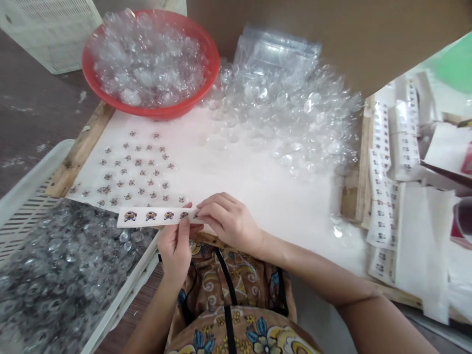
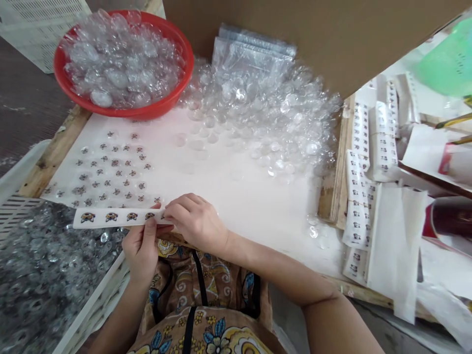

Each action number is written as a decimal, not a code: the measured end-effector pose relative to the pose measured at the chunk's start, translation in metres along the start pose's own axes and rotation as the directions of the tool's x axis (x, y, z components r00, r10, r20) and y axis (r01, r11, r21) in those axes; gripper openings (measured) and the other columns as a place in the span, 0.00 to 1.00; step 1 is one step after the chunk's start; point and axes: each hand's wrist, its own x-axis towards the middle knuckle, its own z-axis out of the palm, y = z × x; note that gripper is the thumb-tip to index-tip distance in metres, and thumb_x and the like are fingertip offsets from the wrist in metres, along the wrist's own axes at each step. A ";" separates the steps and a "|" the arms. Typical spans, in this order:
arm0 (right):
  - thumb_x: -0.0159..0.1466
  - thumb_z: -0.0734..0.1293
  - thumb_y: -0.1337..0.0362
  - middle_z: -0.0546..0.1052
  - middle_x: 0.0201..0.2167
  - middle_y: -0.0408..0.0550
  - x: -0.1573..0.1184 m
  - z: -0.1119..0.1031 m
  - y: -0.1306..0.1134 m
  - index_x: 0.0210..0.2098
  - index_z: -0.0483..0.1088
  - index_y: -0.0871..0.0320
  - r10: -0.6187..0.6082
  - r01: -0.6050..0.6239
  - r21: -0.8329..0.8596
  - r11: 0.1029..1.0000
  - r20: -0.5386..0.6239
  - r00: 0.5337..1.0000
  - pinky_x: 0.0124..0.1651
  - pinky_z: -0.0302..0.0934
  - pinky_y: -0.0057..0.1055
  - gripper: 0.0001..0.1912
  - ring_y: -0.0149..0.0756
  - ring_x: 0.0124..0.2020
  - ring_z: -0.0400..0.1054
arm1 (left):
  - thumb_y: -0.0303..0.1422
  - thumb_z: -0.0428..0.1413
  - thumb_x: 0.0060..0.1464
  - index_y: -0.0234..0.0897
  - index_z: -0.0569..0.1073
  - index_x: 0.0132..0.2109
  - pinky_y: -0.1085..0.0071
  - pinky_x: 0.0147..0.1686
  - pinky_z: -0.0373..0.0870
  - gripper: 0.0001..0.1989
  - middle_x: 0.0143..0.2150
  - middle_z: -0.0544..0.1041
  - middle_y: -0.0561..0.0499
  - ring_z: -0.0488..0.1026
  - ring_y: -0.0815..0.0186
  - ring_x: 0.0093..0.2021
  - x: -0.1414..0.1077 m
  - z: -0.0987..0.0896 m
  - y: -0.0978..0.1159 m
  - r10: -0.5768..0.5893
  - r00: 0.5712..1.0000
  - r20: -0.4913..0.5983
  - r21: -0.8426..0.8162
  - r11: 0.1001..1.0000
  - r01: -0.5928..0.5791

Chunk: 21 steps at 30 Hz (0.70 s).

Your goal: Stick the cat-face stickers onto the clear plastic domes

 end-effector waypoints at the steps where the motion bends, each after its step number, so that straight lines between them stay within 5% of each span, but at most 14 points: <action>1: 0.69 0.64 0.67 0.79 0.41 0.50 0.001 -0.006 0.002 0.36 0.72 0.55 0.037 -0.035 0.067 0.997 -0.036 0.999 0.47 0.70 0.37 0.06 0.37 0.45 0.73 | 0.41 0.57 0.63 0.35 0.80 0.52 0.64 0.39 0.84 0.17 0.50 0.83 0.43 0.83 0.60 0.37 0.000 0.000 0.000 -0.006 1.000 0.004 -0.004 1.000 0.006; 4: 0.66 0.67 0.64 0.77 0.36 0.47 0.003 -0.036 0.024 0.34 0.70 0.55 0.262 -0.222 0.233 0.947 -0.159 0.952 0.39 0.69 0.34 0.04 0.35 0.39 0.72 | 0.42 0.57 0.63 0.36 0.79 0.53 0.65 0.38 0.84 0.18 0.51 0.82 0.44 0.83 0.61 0.36 0.000 -0.002 -0.001 -0.034 0.999 -0.008 -0.040 0.999 0.034; 9: 0.59 0.71 0.59 0.71 0.22 0.40 -0.011 -0.090 0.090 0.30 0.69 0.56 0.675 -0.612 0.287 0.737 -0.265 0.689 0.28 0.58 0.27 0.09 0.29 0.25 0.64 | 0.43 0.57 0.63 0.36 0.80 0.52 0.67 0.35 0.84 0.18 0.48 0.83 0.45 0.83 0.61 0.35 -0.002 -0.003 -0.007 -0.044 0.999 -0.018 -0.054 0.998 0.043; 11: 0.57 0.71 0.59 0.69 0.20 0.39 -0.018 -0.097 0.106 0.28 0.69 0.57 0.736 -0.681 0.281 0.677 -0.232 0.636 0.26 0.54 0.27 0.09 0.27 0.23 0.61 | 0.44 0.57 0.63 0.36 0.80 0.52 0.67 0.34 0.83 0.19 0.47 0.83 0.45 0.83 0.61 0.34 -0.002 -0.004 -0.008 -0.058 0.998 -0.018 -0.065 0.996 0.057; 18: 0.53 0.70 0.59 0.69 0.20 0.40 -0.021 -0.091 0.109 0.26 0.69 0.57 0.777 -0.749 0.211 0.628 -0.221 0.590 0.25 0.52 0.28 0.08 0.29 0.23 0.60 | 0.42 0.58 0.62 0.35 0.80 0.52 0.69 0.34 0.83 0.18 0.46 0.84 0.45 0.83 0.62 0.34 -0.001 -0.003 -0.007 -0.057 0.998 -0.027 -0.108 0.993 0.054; 21: 0.54 0.69 0.60 0.71 0.23 0.42 -0.018 -0.089 0.108 0.26 0.70 0.56 0.745 -0.751 0.092 0.654 -0.255 0.617 0.28 0.56 0.29 0.07 0.31 0.25 0.63 | 0.40 0.58 0.63 0.36 0.80 0.52 0.70 0.34 0.83 0.16 0.47 0.83 0.45 0.82 0.63 0.35 -0.001 -0.002 -0.006 -0.047 0.998 -0.029 -0.121 0.992 0.044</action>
